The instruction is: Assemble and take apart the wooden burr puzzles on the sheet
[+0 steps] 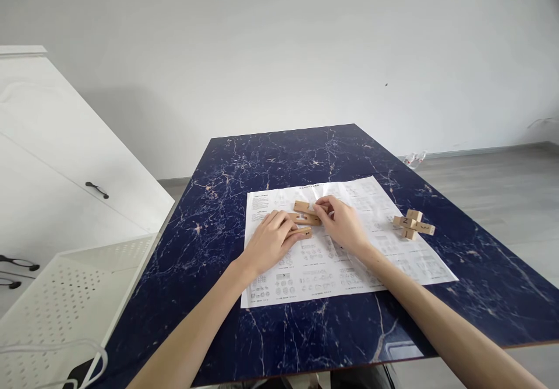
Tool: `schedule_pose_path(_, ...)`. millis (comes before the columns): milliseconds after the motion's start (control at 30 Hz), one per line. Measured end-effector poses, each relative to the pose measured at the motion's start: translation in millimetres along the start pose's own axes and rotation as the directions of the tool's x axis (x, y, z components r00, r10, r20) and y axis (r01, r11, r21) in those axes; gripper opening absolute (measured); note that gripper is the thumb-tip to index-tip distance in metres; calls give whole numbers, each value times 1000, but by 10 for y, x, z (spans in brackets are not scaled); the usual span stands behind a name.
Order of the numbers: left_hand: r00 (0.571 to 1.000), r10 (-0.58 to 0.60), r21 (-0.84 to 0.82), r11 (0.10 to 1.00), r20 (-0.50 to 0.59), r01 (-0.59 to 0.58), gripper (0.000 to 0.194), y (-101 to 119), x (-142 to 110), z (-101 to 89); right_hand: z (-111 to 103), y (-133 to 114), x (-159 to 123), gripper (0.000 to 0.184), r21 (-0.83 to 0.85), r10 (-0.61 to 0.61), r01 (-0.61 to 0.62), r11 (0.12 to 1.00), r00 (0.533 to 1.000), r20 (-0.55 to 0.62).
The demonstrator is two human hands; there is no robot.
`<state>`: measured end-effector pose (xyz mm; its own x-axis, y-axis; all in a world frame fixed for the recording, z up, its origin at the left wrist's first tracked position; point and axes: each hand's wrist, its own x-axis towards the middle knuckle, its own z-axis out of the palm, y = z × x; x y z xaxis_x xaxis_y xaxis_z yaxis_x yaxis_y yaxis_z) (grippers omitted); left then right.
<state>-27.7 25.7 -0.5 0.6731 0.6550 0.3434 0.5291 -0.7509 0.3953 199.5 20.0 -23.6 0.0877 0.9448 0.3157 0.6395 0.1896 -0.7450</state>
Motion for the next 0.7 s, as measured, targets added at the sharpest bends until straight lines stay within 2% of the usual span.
schedule_pose_path(133, 1000, -19, -2, 1000, -20, 19, 40, -6, -6, 9, 20, 71, 11, 20, -39, -51, 51, 998, 999, 12)
schedule_pose_path(300, 999, -33, 18, 999, 8, 33, 36, -17, -18, 16, 46, 131, 9, 25, -61, -87, 90, 994, 995, 57)
schedule_pose_path(500, 999, -32, 12, 999, -33, 32, 35, -30, -24, 17, 99, 175, -6, 29, -82, -137, 146, 986, 985, 106)
schedule_pose_path(700, 1000, -2, -24, 1000, -25, 2, 23, -18, -31, -10, 115, 158, -13, 29, -72, -151, 161, 984, 981, 126)
